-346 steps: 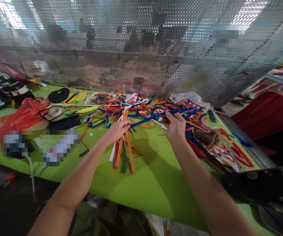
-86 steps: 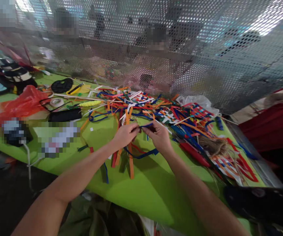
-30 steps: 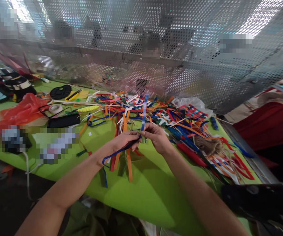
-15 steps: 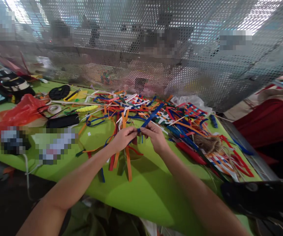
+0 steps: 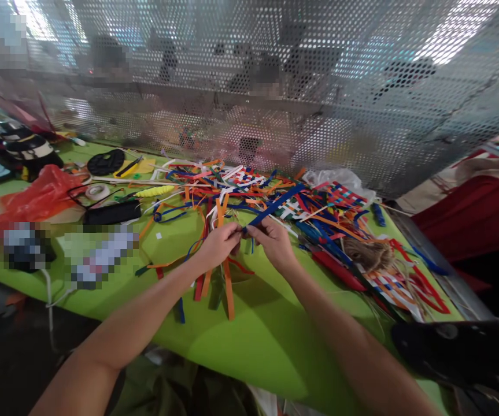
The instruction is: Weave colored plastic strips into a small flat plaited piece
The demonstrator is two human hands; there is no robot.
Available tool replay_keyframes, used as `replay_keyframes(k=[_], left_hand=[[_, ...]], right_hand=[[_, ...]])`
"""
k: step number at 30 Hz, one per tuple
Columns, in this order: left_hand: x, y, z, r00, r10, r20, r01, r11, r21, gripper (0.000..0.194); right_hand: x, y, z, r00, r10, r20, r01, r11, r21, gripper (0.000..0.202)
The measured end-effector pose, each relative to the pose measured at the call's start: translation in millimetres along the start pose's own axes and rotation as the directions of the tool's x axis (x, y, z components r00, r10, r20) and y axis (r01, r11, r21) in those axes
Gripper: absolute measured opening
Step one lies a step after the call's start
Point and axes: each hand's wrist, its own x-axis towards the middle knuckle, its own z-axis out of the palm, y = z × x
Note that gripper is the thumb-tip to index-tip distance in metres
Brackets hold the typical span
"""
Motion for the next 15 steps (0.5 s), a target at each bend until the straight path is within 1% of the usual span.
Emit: replay_keyframes(k=[2,3,5,8,9,10,13,15], left_hand=[[1,-2,-0.7,1.0,-0.009,0.002,0.009,1.0,-0.008,0.018],[1,-3,-1.2,1.0,-0.017,0.01,0.017,1.0,-0.014,0.018],[2,-4,-2.8,0.999,-0.032,0.023,0.033,0.999,-0.024,0.021],[3,-6,-5.7,0.999,-0.033,0.034,0.033,0.999,-0.022,0.024],[3,-6,-6.5,0.999,-0.028,0.034,0.029,0.999,-0.016,0.024],[4,-7,-7.1,0.999,-0.025,0.032,0.025,1.0,-0.009,0.024],[4,-6,-7.8,1.0,-0.024,0.016,0.024,1.0,0.005,0.023],[4,-5,-8.1,0.999,-0.032,0.026,0.032,0.999,-0.003,0.022]], right_hand=[[1,2,-1,1.0,-0.018,0.023,0.019,0.999,-0.04,0.025],[2,2,-2,1.0,-0.024,0.016,0.025,0.998,-0.056,0.024],[4,3,-5,0.999,-0.022,-0.045,0.02,0.999,-0.05,0.025],[9,3,-11,0.984,-0.001,-0.178,0.008,0.999,0.04,0.029],[10,3,-13,0.981,0.004,-0.195,0.01,0.997,0.071,0.03],[10,2,-13,0.982,0.008,-0.191,0.01,0.995,0.096,0.031],[9,0,-12,0.997,0.04,-0.072,-0.031,0.991,0.129,0.035],[8,-1,-11,0.997,0.068,-0.036,-0.062,0.987,0.146,0.037]])
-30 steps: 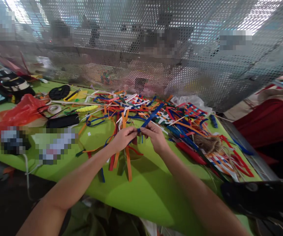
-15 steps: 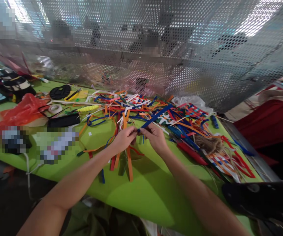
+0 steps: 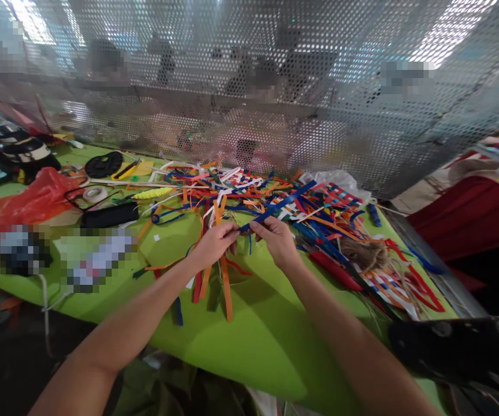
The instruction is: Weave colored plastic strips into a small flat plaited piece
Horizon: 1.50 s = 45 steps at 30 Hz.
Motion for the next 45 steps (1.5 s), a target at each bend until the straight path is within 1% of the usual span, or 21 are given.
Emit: replay_keyframes(k=[1,4,6,8,11,15,17,21,24,27,29,31,33,34,36,38,40,41,42,45], left_hand=[[0,1,-0.2,1.0,-0.005,0.011,0.005,1.0,-0.012,0.022],[1,3,-0.8,1.0,-0.009,0.029,0.01,0.999,-0.049,0.019],[1,3,-0.5,1.0,-0.011,0.028,0.013,0.998,-0.06,0.017],[1,1,0.3,1.0,-0.026,0.016,0.027,0.998,-0.062,0.015],[2,-1,1.0,0.997,-0.068,-0.03,0.066,0.997,-0.051,0.019],[3,0,-1.2,0.992,-0.085,-0.098,0.089,0.995,0.037,0.024],[3,2,-2.3,0.992,-0.075,-0.098,0.079,0.996,0.047,0.023],[0,3,-0.7,0.999,-0.025,-0.045,0.024,1.0,-0.006,0.024],[-1,0,1.1,0.997,0.009,-0.083,-0.003,0.997,0.071,0.026],[-1,-2,0.2,0.994,0.014,-0.111,0.001,0.991,0.135,0.027],[0,-2,-1.5,0.997,-0.009,-0.083,0.017,0.995,0.097,0.027],[1,0,-3.3,0.999,-0.021,-0.039,0.023,0.999,0.047,0.028],[2,1,-4.8,1.0,-0.012,-0.02,0.012,0.999,0.033,0.028],[2,2,-5.2,1.0,-0.005,-0.022,0.006,0.999,0.039,0.027],[2,1,-5.5,0.999,0.016,-0.042,-0.013,0.998,0.068,0.025],[2,1,-5.0,0.998,0.034,-0.059,-0.028,0.995,0.094,0.023],[1,0,-4.4,0.998,0.031,-0.053,-0.026,0.995,0.097,0.022],[1,0,-4.4,0.999,0.023,-0.041,-0.019,0.996,0.092,0.022],[1,-1,-4.6,0.999,0.014,-0.029,-0.012,0.996,0.087,0.023],[1,0,-7.1,1.0,0.026,-0.01,-0.025,0.992,0.123,0.023]], right_hand=[[0,0,0,1.0,0.007,-0.019,-0.007,1.0,0.014,0.036],[3,3,-3,0.992,0.006,-0.126,0.003,0.997,0.071,0.029],[5,4,-6,0.987,0.004,-0.162,0.012,0.995,0.096,0.024],[5,4,-5,0.986,0.009,-0.164,0.01,0.994,0.113,0.021],[0,1,1,0.99,0.017,-0.137,0.001,0.991,0.133,0.022],[-7,-5,8,0.997,0.002,-0.075,0.009,0.989,0.146,0.024],[-6,-5,7,0.996,-0.012,-0.087,0.025,0.989,0.149,0.025],[-2,-4,2,0.986,-0.033,-0.163,0.058,0.987,0.153,0.027],[-3,-2,4,0.991,-0.016,-0.135,0.035,0.99,0.135,0.032],[-3,0,5,0.993,-0.01,-0.114,0.025,0.991,0.128,0.033],[0,2,2,0.987,-0.015,-0.158,0.036,0.991,0.131,0.032],[4,3,-4,0.972,-0.015,-0.236,0.05,0.989,0.141,0.031],[6,4,-8,0.956,-0.008,-0.292,0.055,0.987,0.153,0.033],[7,4,-9,0.954,-0.004,-0.299,0.053,0.987,0.154,0.034],[5,4,-5,0.97,0.004,-0.244,0.031,0.989,0.142,0.035],[1,5,2,0.992,0.021,-0.121,-0.007,0.994,0.113,0.035],[-1,5,8,0.999,0.039,-0.021,-0.038,0.996,0.081,0.038],[-2,6,10,0.999,0.044,-0.007,-0.043,0.997,0.07,0.039],[-2,6,10,0.999,0.044,-0.023,-0.042,0.997,0.066,0.039],[2,8,2,0.988,0.033,-0.149,-0.021,0.997,0.079,0.037]])
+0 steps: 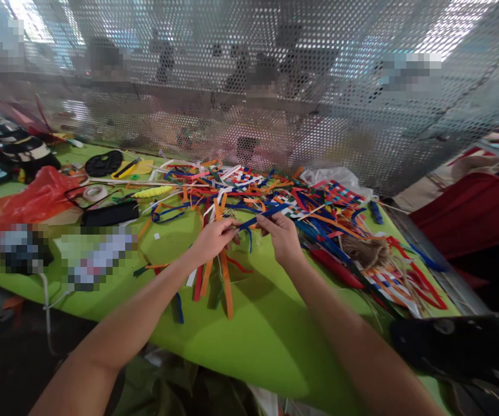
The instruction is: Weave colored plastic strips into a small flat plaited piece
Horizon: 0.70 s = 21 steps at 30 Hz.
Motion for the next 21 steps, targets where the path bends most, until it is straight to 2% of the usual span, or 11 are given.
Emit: replay_keyframes(k=[5,11,14,18,21], left_hand=[[0,2,-7.1,0.999,0.03,-0.018,-0.028,0.991,0.127,0.016],[0,4,-10.7,0.998,-0.05,-0.037,0.056,0.981,0.188,0.013],[0,5,-11.8,0.997,-0.05,-0.052,0.06,0.977,0.203,0.013],[-4,10,-7.4,1.0,0.019,-0.006,-0.018,0.992,0.128,0.018],[-13,19,4.7,0.992,0.091,0.091,-0.093,0.995,0.021,0.024]], right_hand=[[9,1,-13,0.991,0.011,-0.132,-0.001,0.997,0.074,0.037],[11,1,-14,0.986,-0.002,-0.169,0.023,0.993,0.12,0.038],[12,1,-15,0.985,-0.016,-0.171,0.036,0.993,0.115,0.039],[16,4,-19,0.979,-0.023,-0.204,0.043,0.995,0.094,0.037],[16,8,-18,0.987,-0.026,-0.158,0.031,0.999,0.03,0.038]])
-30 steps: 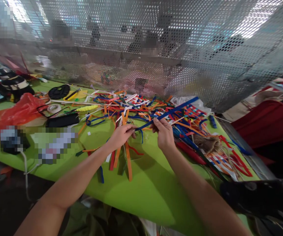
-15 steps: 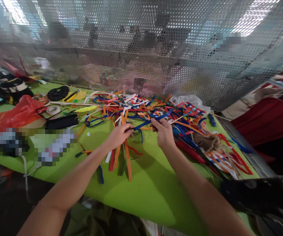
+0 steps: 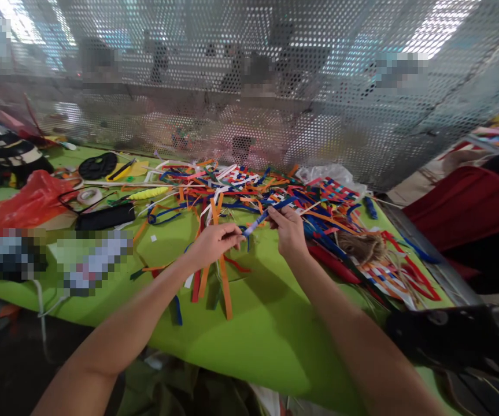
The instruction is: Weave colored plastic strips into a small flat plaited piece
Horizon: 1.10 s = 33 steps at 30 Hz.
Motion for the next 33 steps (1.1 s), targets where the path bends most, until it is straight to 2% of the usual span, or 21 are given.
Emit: replay_keyframes(k=[4,7,9,13,18,20,21,23,26,30,33], left_hand=[[-10,12,16.0,0.983,0.076,0.166,-0.06,0.993,-0.099,0.026],[-11,14,16.7,0.983,0.04,0.177,-0.017,0.992,-0.127,0.022],[-9,14,14.2,0.988,0.028,0.152,-0.015,0.996,-0.083,0.02],[-8,14,13.5,0.984,0.096,0.152,-0.11,0.99,0.086,0.018],[-7,9,15.0,0.961,0.068,0.269,-0.128,0.969,0.211,0.017],[-4,5,10.8,0.959,0.032,0.282,-0.102,0.966,0.237,0.027],[-2,3,7.5,0.969,0.014,0.248,-0.071,0.973,0.219,0.034],[1,-1,-0.7,0.995,-0.016,0.1,0.003,0.992,0.123,0.042],[5,-3,-11.1,0.993,-0.02,-0.113,0.013,0.998,-0.063,0.043],[8,-3,-14.4,0.971,-0.009,-0.237,-0.042,0.976,-0.211,0.043],[12,-5,-14.5,0.95,-0.049,-0.307,-0.043,0.958,-0.284,0.036]], right_hand=[[-6,4,7,0.99,0.052,0.129,-0.048,0.998,-0.036,0.035],[-8,6,8,0.993,0.065,0.103,-0.063,0.998,-0.023,0.035],[-5,7,5,0.996,0.065,0.064,-0.063,0.998,-0.027,0.038],[-1,8,1,0.993,0.088,0.075,-0.087,0.996,-0.023,0.038],[-11,-5,8,0.972,0.114,0.205,-0.147,0.977,0.155,0.038],[-18,-14,13,0.958,0.124,0.259,-0.175,0.966,0.188,0.038],[-22,-18,15,0.954,0.119,0.274,-0.173,0.968,0.182,0.036],[-30,-24,20,0.951,0.098,0.294,-0.146,0.979,0.144,0.031],[-40,-27,25,0.924,0.095,0.371,-0.123,0.991,0.053,0.029],[-47,-20,32,0.855,0.159,0.494,-0.148,0.987,-0.062,0.03],[-50,-15,35,0.835,0.172,0.523,-0.129,0.985,-0.118,0.03]])
